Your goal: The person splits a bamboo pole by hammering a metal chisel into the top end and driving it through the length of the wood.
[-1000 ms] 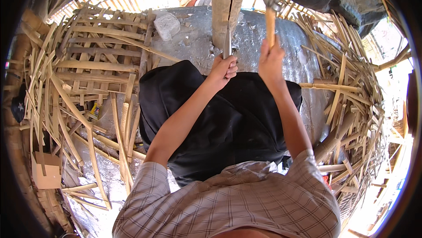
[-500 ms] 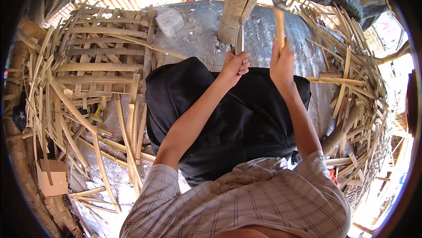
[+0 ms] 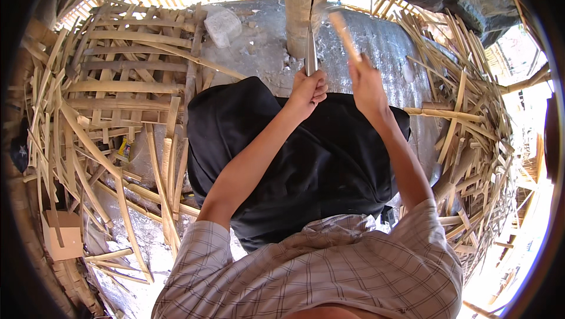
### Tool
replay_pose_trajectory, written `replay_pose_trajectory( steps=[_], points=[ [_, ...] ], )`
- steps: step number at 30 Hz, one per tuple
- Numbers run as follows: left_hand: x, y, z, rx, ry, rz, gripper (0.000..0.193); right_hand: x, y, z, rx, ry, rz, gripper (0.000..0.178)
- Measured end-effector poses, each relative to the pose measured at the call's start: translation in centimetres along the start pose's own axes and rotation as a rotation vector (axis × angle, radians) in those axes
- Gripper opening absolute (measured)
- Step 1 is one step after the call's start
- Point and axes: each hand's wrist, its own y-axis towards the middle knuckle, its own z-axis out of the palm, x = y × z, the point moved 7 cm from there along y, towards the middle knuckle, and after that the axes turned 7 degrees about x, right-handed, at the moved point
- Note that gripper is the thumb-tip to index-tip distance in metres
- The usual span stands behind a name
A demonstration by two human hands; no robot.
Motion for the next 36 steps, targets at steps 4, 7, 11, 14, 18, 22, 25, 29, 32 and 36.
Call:
replay_pose_trajectory(
  steps=[4, 7, 11, 14, 18, 22, 25, 29, 32, 36],
  points=[
    [0.5, -0.7, -0.8, -0.083, 0.015, -0.035, 0.021, -0.5, 0.9, 1.0, 0.134, -0.075, 0.09, 0.025],
    [0.7, -1.0, -0.5, -0.091, -0.015, -0.035, 0.021, 3.2, 0.8, -3.3, -0.012, 0.032, 0.089, 0.026],
    [0.2, 0.1, -0.4, -0.034, -0.028, -0.026, 0.022, 1.3, 0.4, -2.3, -0.15, 0.175, 0.035, 0.028],
    [0.8, 0.5, -0.4, -0.037, -0.022, -0.03, 0.022, -2.3, 1.1, 2.0, 0.189, -0.185, -0.074, 0.032],
    [0.0, -0.7, 0.0, -0.123, -0.022, -0.019, 0.022, 2.5, 3.0, -3.2, 0.153, -0.012, 0.054, 0.029],
    [-0.8, -0.6, -1.2, -0.108, -0.041, 0.018, 0.025, 5.7, 3.7, -5.2, -0.051, 0.101, -0.037, 0.024],
    [-0.5, -0.1, -0.6, -0.098, -0.071, 0.021, 0.027, 0.6, 2.6, -0.4, 0.097, 0.013, -0.149, 0.027],
    [-0.5, -0.1, -1.5, -0.139, -0.124, 0.019, 0.028, -5.2, 3.9, 2.1, 0.442, -0.161, 0.121, 0.04],
    [-1.2, -0.4, -2.0, -0.145, -0.115, 0.034, 0.029, -3.0, 2.2, -0.3, 0.131, -0.004, 0.184, 0.042],
    [-2.3, -0.6, -1.5, -0.196, -0.14, 0.064, 0.026, -4.5, 2.1, -0.7, -0.004, 0.082, 0.141, 0.045]
  ],
)
